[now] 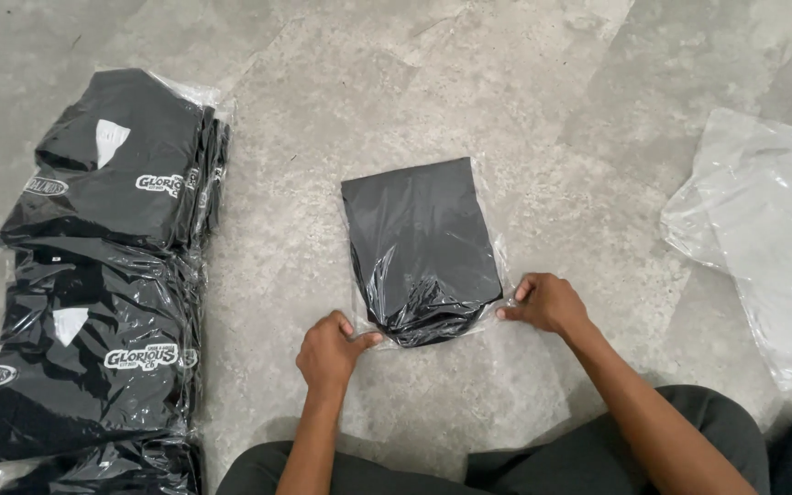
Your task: The person is placing folded black shirts into clear plastic bags and stacking them on the floor.
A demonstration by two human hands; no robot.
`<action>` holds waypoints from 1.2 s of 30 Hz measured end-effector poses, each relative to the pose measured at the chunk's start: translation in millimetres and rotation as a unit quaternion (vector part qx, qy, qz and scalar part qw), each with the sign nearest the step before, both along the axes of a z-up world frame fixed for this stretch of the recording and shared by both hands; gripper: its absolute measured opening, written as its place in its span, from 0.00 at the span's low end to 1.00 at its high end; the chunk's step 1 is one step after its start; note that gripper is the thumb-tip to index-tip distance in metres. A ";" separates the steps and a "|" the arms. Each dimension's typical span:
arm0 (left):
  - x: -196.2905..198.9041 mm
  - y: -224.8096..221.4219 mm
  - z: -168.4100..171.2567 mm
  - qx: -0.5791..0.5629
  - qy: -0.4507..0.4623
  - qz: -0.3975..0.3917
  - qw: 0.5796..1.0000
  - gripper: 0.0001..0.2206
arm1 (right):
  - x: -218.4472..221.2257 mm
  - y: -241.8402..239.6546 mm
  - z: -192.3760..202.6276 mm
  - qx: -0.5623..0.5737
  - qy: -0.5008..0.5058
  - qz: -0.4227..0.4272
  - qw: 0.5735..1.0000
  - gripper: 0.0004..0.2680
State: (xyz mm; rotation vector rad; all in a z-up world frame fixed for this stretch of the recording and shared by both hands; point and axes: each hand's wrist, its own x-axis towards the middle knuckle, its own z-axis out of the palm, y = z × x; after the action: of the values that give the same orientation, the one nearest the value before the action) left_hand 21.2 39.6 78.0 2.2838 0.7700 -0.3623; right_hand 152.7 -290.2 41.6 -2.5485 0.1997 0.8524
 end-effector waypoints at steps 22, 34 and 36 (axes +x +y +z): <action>13.1 46.0 -75.0 -0.113 0.082 -0.008 0.990 0.13 | 25.4 4.7 35.3 0.095 0.177 -0.112 0.973 0.07; -2.3 54.3 -114.2 -0.175 0.041 0.006 0.984 0.14 | 11.3 -32.0 14.1 0.204 0.085 -0.159 0.962 0.12; -2.2 44.8 -102.6 0.021 -0.152 0.034 0.988 0.19 | 0.1 -24.3 20.8 0.097 -0.256 -0.037 0.961 0.12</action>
State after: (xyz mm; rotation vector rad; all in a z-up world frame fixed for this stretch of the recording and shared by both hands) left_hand 19.0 84.5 -24.5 2.2733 0.6991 0.0357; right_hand 152.8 -314.4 62.4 -2.4591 0.0438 0.1542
